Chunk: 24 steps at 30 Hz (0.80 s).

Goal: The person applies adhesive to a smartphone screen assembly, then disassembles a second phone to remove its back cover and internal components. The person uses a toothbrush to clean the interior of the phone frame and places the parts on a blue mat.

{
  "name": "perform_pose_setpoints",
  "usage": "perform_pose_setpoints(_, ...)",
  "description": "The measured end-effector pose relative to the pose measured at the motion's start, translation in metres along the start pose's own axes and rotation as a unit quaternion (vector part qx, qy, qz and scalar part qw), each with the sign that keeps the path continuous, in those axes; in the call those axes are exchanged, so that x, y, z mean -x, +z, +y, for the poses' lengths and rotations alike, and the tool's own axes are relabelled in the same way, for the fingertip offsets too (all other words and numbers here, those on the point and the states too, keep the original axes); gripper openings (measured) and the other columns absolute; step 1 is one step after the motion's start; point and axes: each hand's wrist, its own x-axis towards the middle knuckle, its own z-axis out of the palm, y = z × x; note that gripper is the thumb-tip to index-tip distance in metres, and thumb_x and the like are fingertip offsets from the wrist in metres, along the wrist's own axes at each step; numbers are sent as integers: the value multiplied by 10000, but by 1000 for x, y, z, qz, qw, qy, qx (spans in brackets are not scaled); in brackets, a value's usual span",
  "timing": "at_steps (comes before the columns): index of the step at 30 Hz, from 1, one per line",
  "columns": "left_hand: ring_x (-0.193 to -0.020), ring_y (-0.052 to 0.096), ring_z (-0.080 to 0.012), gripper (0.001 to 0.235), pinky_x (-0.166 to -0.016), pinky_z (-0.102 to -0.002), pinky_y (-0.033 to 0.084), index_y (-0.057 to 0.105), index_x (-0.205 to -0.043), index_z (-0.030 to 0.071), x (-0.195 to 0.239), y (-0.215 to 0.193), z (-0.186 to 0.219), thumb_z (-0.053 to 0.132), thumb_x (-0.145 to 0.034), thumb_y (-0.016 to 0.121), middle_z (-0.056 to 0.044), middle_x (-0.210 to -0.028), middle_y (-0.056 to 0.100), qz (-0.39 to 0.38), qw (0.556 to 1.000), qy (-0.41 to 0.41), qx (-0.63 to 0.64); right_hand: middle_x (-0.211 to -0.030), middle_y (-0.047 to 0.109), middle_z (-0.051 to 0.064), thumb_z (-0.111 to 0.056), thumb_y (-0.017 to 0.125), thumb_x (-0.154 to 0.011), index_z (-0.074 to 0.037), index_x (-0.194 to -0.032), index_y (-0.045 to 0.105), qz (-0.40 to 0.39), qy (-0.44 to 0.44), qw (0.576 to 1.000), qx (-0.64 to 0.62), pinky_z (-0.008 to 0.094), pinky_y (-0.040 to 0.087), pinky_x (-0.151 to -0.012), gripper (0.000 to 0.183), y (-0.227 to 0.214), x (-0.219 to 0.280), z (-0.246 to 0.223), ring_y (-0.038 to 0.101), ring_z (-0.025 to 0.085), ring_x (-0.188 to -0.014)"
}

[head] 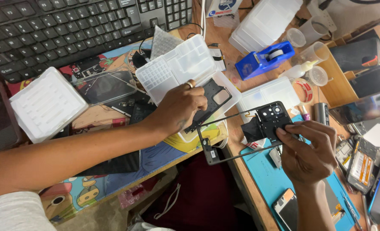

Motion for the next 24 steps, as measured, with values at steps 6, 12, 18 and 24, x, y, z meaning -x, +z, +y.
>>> perform_pose_setpoints(6,-933,601,-321,191,-838,-400,510,731,-853,62,-3,-1,2,-54,-725,647,-61,-827,634,9,999,17,-39,-1037,697,83,131,841,-873,-52,-1023,808,19,18,1000,6,325,540,-900,239,-11,19,-6,640,235,-1057)
perform_pose_setpoints(12,-907,589,-319,120,-809,-426,491,684,-969,-25,-12,-23,30,-59,-865,636,-136,-907,592,73,997,11,10,-1068,698,96,131,842,-857,-53,-962,787,69,13,997,17,325,545,-879,219,-21,38,-3,640,246,-1031)
perform_pose_setpoints(18,-782,557,-266,100,-730,-392,468,623,-913,-39,-29,-36,63,7,-961,548,-107,-804,557,61,993,1,99,-1045,696,83,82,853,-840,-68,-935,776,118,33,992,15,330,536,-860,194,-24,55,-4,629,266,-1063)
perform_pose_setpoints(24,-641,613,-233,210,-607,-353,484,665,-937,-59,-40,-5,99,113,-884,556,-121,-735,598,-37,963,40,266,-1060,685,60,64,870,-839,-84,-933,785,115,57,991,28,328,547,-858,195,-40,70,-4,613,239,-1022)
